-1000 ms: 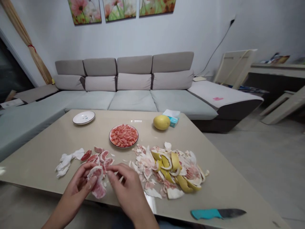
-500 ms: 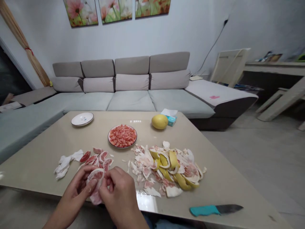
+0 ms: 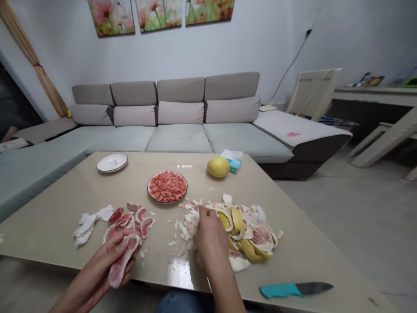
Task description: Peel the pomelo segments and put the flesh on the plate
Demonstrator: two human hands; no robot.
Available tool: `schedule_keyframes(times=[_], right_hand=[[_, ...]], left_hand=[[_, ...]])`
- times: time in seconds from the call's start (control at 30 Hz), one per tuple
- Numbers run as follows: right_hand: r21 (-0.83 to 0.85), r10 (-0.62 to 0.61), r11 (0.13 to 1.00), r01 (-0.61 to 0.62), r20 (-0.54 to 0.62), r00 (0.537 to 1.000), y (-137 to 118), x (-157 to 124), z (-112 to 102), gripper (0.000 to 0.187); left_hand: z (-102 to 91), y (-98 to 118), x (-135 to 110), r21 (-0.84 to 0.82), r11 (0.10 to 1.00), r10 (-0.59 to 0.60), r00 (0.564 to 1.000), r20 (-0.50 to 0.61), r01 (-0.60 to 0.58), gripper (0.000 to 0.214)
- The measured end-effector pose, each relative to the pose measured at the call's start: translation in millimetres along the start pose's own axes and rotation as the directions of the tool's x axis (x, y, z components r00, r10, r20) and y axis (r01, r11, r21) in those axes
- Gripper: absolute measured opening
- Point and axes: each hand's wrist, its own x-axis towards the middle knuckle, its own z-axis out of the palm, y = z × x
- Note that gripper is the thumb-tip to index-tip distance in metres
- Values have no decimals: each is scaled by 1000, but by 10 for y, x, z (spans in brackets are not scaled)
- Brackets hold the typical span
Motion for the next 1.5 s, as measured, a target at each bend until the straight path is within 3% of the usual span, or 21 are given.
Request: schedule_keyframes(times=[0.07,0.13,0.2,0.3,0.47,0.6,0.77,0.9,1.0,1.07,1.17,1.23,1.3,1.33,1.4,1.5], right_hand=[[95,-2,995,1,8,1000,-34,-61,6,18],[342,-63,938,53,17,998,-187,-169,-60,20],[616,-182,781,104,66,981,-408,-303,-156,18],[812,-289,583,39,162,944,-715,-490,-262,16],[860,-243,510,-23,170,955,-901,-623,-273,15],[872,-180,467,-149,258,949,-903,-630,-248,16],[879,-110,405,-252,320,941,-926,-649,-227,9],[880,-104,419,-224,292,951,-916,-666,-262,9],[877,-60,448,-173,223,973,-837,-620,-300,10],[866,-20,485,-123,152,988,-716,-528,-285,14],[757,99,652,-45,-26,995,-408,-306,-161,20],[537,128,843,-35,-136,982,-151,-148,-36,22],[292,133,953,-83,-153,979,75,-35,73,21],[214,115,973,-81,-147,982,153,-6,107,14],[180,79,982,-52,-147,986,203,-9,119,29],[421,-83,898,127,-122,989,20,-140,-1,25]], left_hand=[[12,-13,15,30,999,42,998,-49,-41,32],[23,-27,27,92,990,112,988,-106,-102,33],[35,-36,35,184,964,220,965,-142,-192,31],[47,-38,31,354,883,373,918,-133,-307,30],[76,-82,2,499,775,511,850,-132,-388,33],[129,-168,-13,545,731,582,792,-184,-410,32],[163,-186,-16,571,710,588,793,-160,-412,32],[152,-128,-3,477,800,484,862,-150,-365,34],[122,-101,3,242,944,256,959,-118,-222,38],[99,-94,1,83,991,108,993,-53,-104,39],[78,-87,-1,-15,1000,21,1000,16,-21,34],[75,-84,5,-25,1000,15,1000,23,-14,33],[75,-84,17,-9,1000,27,1000,6,-27,34],[75,-85,23,6,999,44,999,-11,-43,35],[72,-89,35,58,995,87,995,-48,-85,37],[67,-91,42,148,983,121,990,-71,-110,43]])
